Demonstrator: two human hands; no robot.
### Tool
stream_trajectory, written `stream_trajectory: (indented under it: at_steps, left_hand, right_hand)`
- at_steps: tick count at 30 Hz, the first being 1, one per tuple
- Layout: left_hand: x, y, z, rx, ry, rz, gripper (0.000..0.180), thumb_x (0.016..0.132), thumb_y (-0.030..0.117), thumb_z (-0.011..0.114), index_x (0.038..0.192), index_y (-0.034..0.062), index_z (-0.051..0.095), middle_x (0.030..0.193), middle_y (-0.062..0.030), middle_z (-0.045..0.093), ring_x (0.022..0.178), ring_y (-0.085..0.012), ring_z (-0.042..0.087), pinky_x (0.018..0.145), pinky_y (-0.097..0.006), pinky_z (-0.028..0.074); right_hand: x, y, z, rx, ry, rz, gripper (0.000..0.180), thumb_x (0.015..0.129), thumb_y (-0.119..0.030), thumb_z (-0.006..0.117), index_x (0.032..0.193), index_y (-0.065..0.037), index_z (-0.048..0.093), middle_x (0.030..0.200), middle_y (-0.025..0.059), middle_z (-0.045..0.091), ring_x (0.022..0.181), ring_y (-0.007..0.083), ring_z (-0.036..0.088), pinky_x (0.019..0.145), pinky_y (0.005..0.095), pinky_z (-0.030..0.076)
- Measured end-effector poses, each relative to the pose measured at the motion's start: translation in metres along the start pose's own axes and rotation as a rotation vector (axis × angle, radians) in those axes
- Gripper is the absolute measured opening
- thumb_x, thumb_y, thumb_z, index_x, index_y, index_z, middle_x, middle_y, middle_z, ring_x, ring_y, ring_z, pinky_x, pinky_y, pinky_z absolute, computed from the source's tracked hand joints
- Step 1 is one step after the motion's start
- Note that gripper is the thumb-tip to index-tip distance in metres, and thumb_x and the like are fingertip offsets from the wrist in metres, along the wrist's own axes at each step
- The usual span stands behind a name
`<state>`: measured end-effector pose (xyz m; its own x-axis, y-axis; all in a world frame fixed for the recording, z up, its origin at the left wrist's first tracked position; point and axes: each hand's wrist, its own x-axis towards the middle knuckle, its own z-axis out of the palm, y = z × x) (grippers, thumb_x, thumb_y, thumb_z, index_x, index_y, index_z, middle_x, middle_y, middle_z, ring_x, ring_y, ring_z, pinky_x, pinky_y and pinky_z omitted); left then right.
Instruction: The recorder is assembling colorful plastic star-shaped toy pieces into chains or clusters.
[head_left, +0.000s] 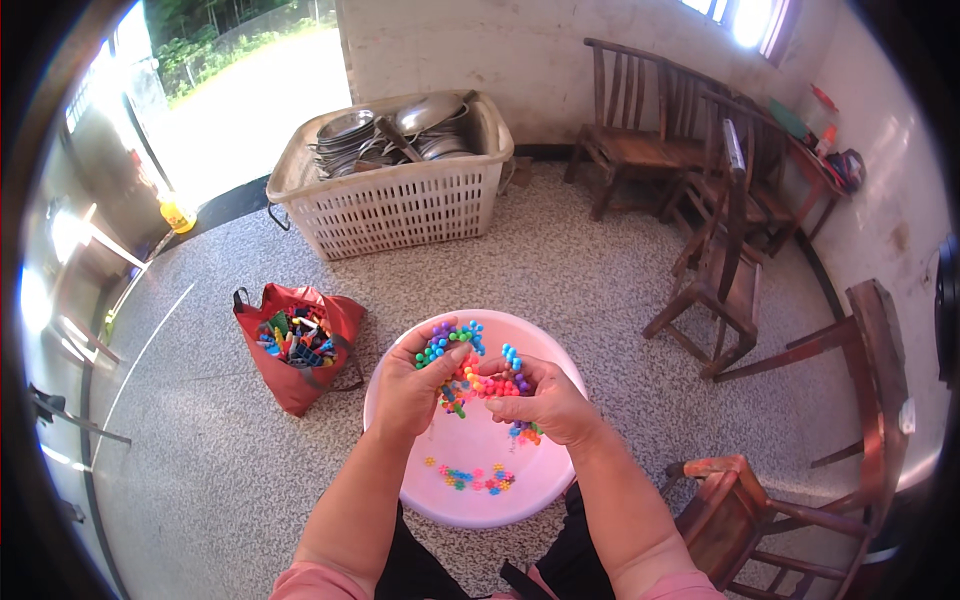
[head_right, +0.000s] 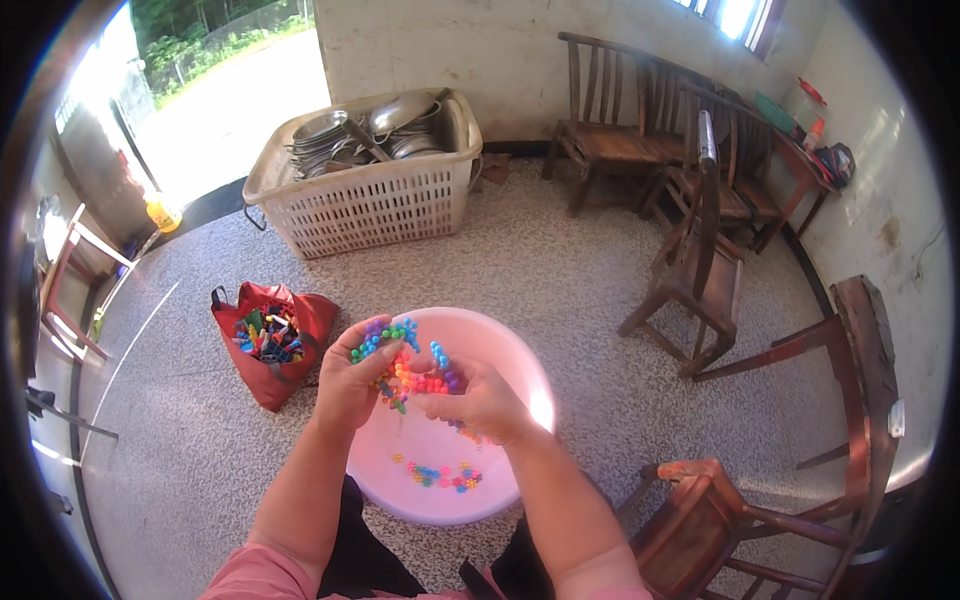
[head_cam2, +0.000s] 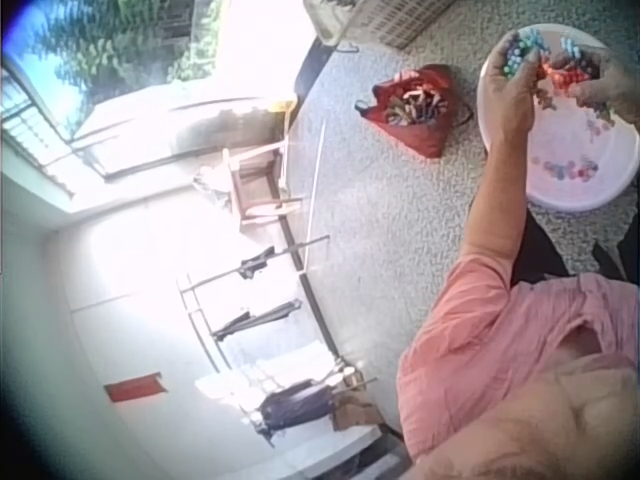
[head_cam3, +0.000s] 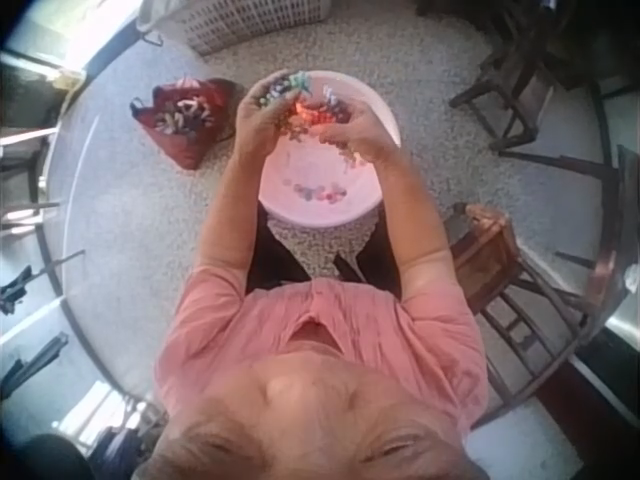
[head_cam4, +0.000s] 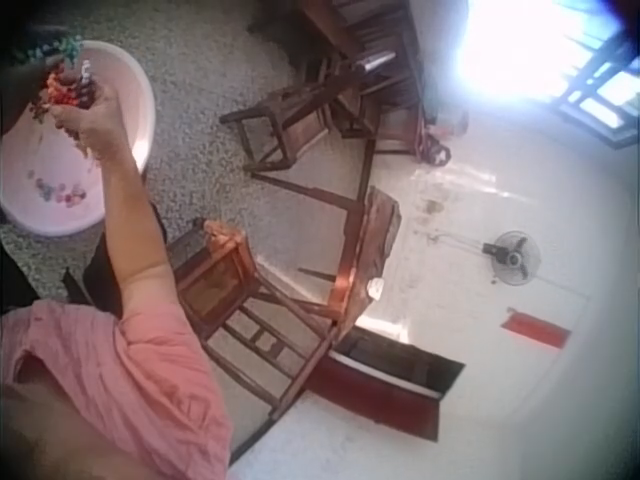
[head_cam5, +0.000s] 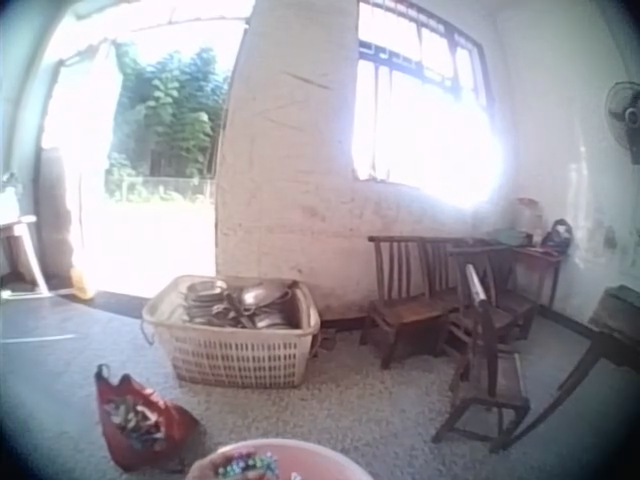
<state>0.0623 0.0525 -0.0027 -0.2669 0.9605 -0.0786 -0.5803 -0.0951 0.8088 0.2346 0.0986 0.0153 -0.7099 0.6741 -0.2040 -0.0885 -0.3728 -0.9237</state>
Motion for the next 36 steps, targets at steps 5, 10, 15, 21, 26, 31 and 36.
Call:
stream_trajectory:
  at_steps: [5, 10, 15, 21, 26, 31, 36]
  left_hand:
    - [-0.001, 0.001, -0.003, 0.139, 0.002, 0.007, 0.032, 0.078, 0.000, 0.064, 0.109, -0.0002, 0.055, 0.091, -0.0082, 0.062, 0.076, -0.0128, 0.061, 0.066, -0.024, 0.051]
    - [-0.004, 0.010, -0.008, 0.149, -0.007, -0.011, 0.033, 0.077, 0.002, 0.066, 0.108, -0.0009, 0.055, 0.085, -0.0071, 0.061, 0.068, -0.0107, 0.057, 0.061, -0.023, 0.049]
    - [-0.007, 0.016, -0.006, 0.011, -0.048, -0.034, 0.030, 0.080, 0.005, 0.063, 0.108, -0.0014, 0.055, 0.082, -0.0074, 0.061, 0.067, -0.0114, 0.056, 0.061, -0.023, 0.048]
    - [-0.007, 0.011, -0.011, -0.006, -0.129, -0.038, 0.026, 0.086, 0.009, 0.056, 0.110, -0.0011, 0.055, 0.090, -0.0092, 0.062, 0.074, -0.0124, 0.058, 0.066, -0.024, 0.048]
    - [-0.005, 0.006, -0.012, 0.133, -0.152, 0.008, 0.027, 0.086, 0.008, 0.055, 0.112, 0.0003, 0.056, 0.093, -0.0065, 0.062, 0.081, -0.0116, 0.060, 0.072, -0.023, 0.047]
    - [-0.006, 0.003, -0.017, 0.087, -0.152, -0.050, 0.028, 0.087, 0.009, 0.054, 0.114, 0.0005, 0.055, 0.094, -0.0057, 0.062, 0.082, -0.0114, 0.059, 0.073, -0.024, 0.047]
    - [-0.007, 0.006, -0.012, -0.030, -0.218, -0.063, 0.027, 0.089, 0.013, 0.052, 0.113, 0.0006, 0.056, 0.094, -0.0057, 0.061, 0.084, -0.0111, 0.058, 0.074, -0.024, 0.046]
  right_hand:
    - [0.008, 0.015, 0.000, -0.062, 0.061, -0.001, 0.030, 0.069, -0.008, 0.074, 0.094, -0.002, 0.060, 0.078, 0.0041, 0.060, 0.063, 0.0108, 0.058, 0.058, 0.0246, 0.049]
    - [0.007, 0.007, -0.005, 0.169, 0.069, -0.033, 0.019, 0.073, -0.010, 0.070, 0.088, -0.003, 0.058, 0.076, 0.0052, 0.059, 0.061, 0.0125, 0.057, 0.056, 0.0252, 0.047]
    - [0.007, 0.011, -0.012, 0.442, 0.019, -0.143, 0.033, 0.070, -0.013, 0.075, 0.096, -0.007, 0.056, 0.081, 0.0072, 0.062, 0.061, 0.0155, 0.060, 0.054, 0.0270, 0.048]
    - [0.006, 0.011, -0.010, 0.396, 0.000, -0.126, 0.033, 0.072, -0.015, 0.073, 0.099, -0.006, 0.055, 0.085, 0.0080, 0.061, 0.064, 0.0152, 0.060, 0.056, 0.0273, 0.049]
    - [0.007, 0.014, -0.012, 0.323, 0.007, -0.213, 0.042, 0.073, -0.018, 0.073, 0.108, -0.005, 0.053, 0.083, 0.0080, 0.060, 0.064, 0.0154, 0.059, 0.056, 0.0270, 0.048]
    - [0.002, 0.010, -0.013, 0.347, -0.104, -0.251, 0.048, 0.077, -0.021, 0.069, 0.115, 0.000, 0.050, 0.079, 0.0061, 0.059, 0.066, 0.0134, 0.057, 0.051, 0.0250, 0.048]
    - [-0.001, 0.014, -0.019, 0.268, -0.016, -0.236, 0.049, 0.076, -0.023, 0.070, 0.115, 0.001, 0.052, 0.077, 0.0069, 0.059, 0.062, 0.0120, 0.057, 0.045, 0.0209, 0.046]
